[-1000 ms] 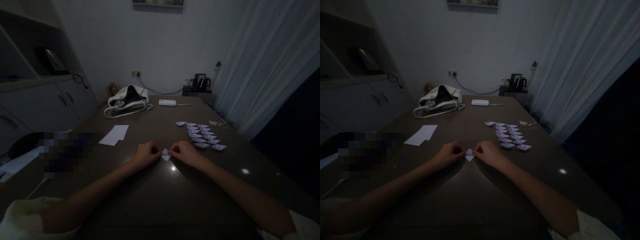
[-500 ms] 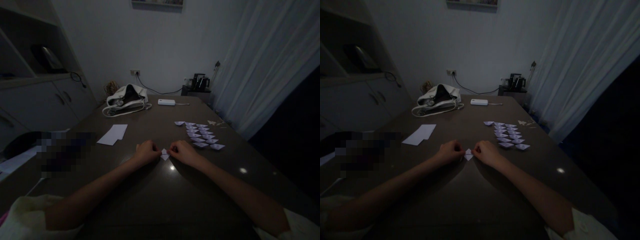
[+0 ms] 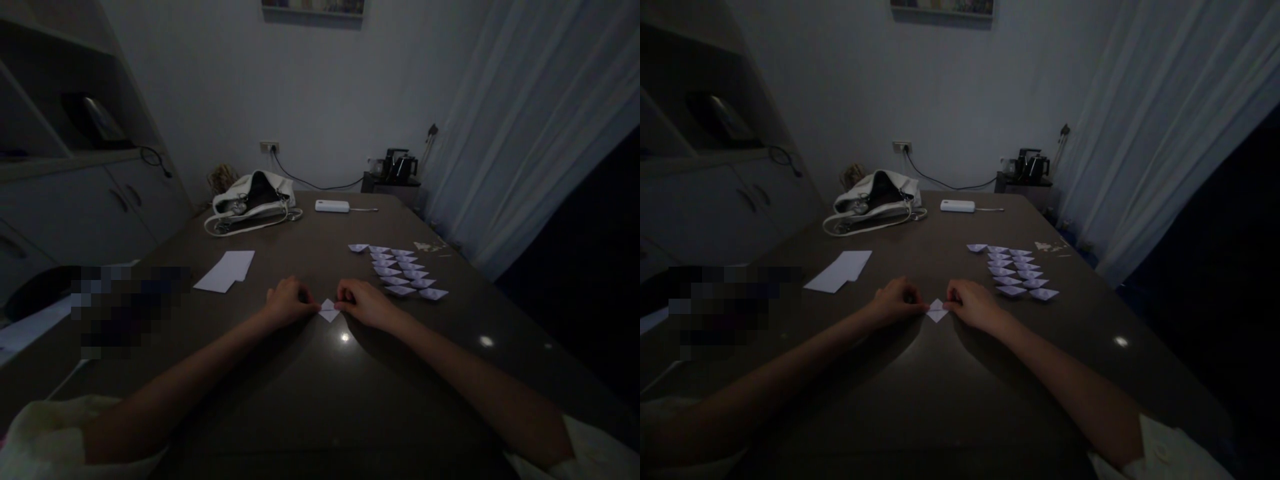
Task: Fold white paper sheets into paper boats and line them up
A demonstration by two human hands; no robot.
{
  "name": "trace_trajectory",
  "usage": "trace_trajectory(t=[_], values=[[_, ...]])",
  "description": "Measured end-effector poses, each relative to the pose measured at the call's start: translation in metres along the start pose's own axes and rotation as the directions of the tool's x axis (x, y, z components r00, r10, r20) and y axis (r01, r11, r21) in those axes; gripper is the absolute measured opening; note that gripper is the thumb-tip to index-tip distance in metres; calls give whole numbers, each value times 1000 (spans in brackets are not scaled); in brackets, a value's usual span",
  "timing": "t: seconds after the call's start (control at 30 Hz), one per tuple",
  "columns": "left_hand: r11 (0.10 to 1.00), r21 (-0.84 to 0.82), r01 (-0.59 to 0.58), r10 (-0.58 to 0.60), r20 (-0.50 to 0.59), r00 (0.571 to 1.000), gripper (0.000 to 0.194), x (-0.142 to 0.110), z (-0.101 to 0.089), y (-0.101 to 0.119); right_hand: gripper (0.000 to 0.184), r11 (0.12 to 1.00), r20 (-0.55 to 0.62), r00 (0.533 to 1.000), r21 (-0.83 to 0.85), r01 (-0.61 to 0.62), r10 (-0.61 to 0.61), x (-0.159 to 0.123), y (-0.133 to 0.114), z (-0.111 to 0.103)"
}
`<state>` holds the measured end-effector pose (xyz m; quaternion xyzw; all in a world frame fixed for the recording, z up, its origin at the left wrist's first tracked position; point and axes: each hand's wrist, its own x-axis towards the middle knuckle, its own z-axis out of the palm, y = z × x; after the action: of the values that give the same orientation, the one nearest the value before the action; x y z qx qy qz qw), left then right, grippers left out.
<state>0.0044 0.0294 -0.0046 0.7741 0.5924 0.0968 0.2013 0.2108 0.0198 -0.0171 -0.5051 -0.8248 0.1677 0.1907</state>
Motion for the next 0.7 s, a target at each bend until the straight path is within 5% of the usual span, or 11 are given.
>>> trace_trajectory(t=[0.33,0.43,0.5,0.57,0.7], values=[[1000,-17,22,-22,-21,1000,21,0,2,0,10,978,105,994,205,-30,9,3,2,-7],[999,-24,34,-34,-13,999,20,0,1,1,17,974,33,999,226,14,-22,0,-4,-10],[999,-27,35,-35,-5,999,20,-1,1,2,19,982,-46,992,143,126,-121,-4,-11,-11],[999,-24,29,-29,-4,1000,21,-1,0,2,28,959,7,959,4,282,-282,-7,-19,-12],[1000,-16,17,-17,-13,1000,24,-1,0,1,35,941,70,953,-155,302,-294,-11,-24,-12]])
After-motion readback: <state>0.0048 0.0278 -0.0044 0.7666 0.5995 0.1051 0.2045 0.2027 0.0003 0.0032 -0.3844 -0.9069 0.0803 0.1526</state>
